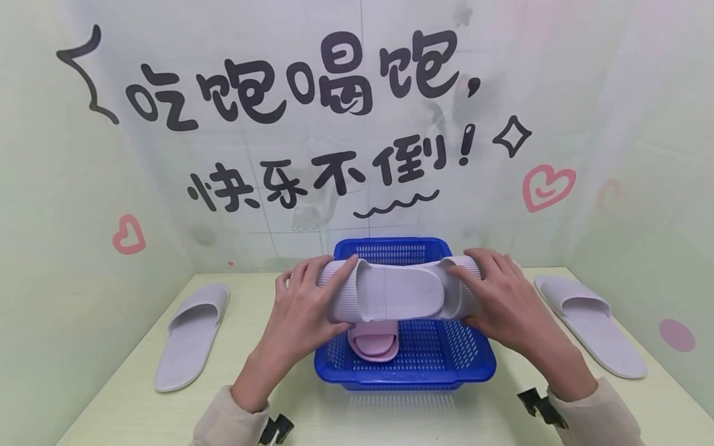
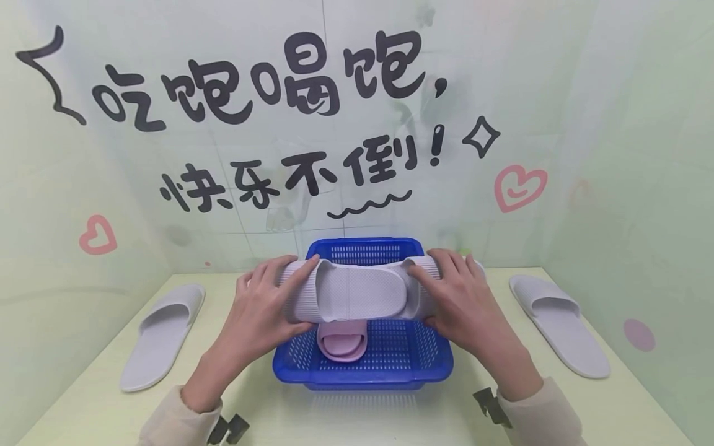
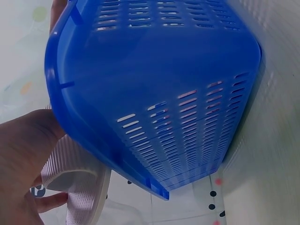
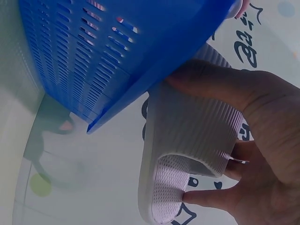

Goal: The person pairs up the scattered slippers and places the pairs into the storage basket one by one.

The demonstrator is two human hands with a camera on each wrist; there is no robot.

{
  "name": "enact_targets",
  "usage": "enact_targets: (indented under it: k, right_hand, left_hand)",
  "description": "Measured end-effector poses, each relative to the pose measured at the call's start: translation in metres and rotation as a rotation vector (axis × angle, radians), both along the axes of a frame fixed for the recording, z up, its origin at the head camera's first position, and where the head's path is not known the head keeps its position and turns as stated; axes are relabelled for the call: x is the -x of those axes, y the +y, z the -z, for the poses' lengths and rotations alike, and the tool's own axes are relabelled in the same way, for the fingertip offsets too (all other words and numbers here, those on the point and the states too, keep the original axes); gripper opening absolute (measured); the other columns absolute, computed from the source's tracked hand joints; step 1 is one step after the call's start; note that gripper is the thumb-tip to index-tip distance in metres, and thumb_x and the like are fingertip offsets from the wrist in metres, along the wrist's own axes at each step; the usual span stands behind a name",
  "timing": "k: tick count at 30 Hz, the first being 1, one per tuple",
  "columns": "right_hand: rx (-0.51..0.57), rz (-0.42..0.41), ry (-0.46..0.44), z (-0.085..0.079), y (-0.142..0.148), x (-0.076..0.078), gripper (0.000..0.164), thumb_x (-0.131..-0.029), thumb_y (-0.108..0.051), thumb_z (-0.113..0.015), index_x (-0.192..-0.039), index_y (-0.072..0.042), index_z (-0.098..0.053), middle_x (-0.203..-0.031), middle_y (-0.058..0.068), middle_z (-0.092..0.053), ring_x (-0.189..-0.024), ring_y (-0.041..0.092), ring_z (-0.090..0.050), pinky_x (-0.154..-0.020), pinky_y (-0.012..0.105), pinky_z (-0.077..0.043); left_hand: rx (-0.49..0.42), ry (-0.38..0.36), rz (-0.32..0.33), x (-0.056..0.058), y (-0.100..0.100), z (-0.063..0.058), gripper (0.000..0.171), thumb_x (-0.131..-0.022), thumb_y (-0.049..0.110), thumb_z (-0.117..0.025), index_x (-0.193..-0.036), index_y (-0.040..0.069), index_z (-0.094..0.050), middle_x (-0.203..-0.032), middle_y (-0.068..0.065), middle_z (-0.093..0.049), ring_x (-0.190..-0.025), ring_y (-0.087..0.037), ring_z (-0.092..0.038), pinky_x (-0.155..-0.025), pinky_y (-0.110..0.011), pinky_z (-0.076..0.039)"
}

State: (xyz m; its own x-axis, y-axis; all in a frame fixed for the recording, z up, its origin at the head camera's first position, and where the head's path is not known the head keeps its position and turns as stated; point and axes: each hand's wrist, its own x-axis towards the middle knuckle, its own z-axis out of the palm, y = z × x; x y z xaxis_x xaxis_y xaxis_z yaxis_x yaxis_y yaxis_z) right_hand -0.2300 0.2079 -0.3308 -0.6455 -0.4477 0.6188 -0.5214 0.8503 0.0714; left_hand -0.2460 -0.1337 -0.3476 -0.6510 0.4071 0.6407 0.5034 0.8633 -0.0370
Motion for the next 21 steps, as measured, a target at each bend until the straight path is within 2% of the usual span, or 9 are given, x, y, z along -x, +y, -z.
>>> enact_targets:
  k: [4,9,16,21]
  right_hand:
    - [-0.004,0.015,-0.036,-0.0004,-0.0010,-0.0015,0.085,-0.047,-0.023,-0.106,-0.122,-0.020,-0.067,-0.136,0.022,-0.060,-0.124,0.044,-0.055,-0.099,0.066,-0.051]
    - [0.002,0.030,-0.056,-0.0004,-0.0019,-0.0027,0.086,-0.048,-0.024,-0.106,-0.125,-0.020,-0.066,-0.138,0.022,-0.059,-0.125,0.044,-0.054,-0.096,0.065,-0.054]
    - [-0.010,0.006,-0.030,0.0003,-0.0040,-0.0007,0.087,-0.048,-0.024,-0.106,-0.126,-0.021,-0.066,-0.136,0.021,-0.060,-0.123,0.043,-0.056,-0.096,0.063,-0.054]
    - [-0.015,-0.005,-0.002,0.0010,-0.0027,0.0013,0.103,-0.046,-0.026,-0.106,-0.137,-0.019,-0.059,-0.134,0.020,-0.060,-0.120,0.042,-0.057,-0.096,0.061,-0.054]
  left_hand:
    - [-0.003,0.002,0.006,-0.0003,0.0007,0.0006,0.119,-0.054,0.047,-0.101,-0.156,0.042,-0.041,-0.144,-0.011,-0.053,-0.130,-0.036,-0.051,-0.097,-0.062,-0.044]
    - [-0.004,-0.005,0.001,-0.0004,0.0024,0.0008,0.120,-0.055,0.050,-0.100,-0.157,0.041,-0.040,-0.144,-0.012,-0.053,-0.130,-0.036,-0.052,-0.096,-0.061,-0.045]
    - [-0.007,-0.005,0.002,-0.0007,0.0026,0.0005,0.120,-0.054,0.048,-0.101,-0.157,0.042,-0.040,-0.145,-0.011,-0.053,-0.130,-0.035,-0.051,-0.098,-0.062,-0.044]
    - [-0.004,-0.004,0.003,-0.0002,0.0031,0.0011,0.120,-0.054,0.049,-0.100,-0.157,0.042,-0.040,-0.145,-0.011,-0.053,-0.130,-0.035,-0.051,-0.097,-0.062,-0.045]
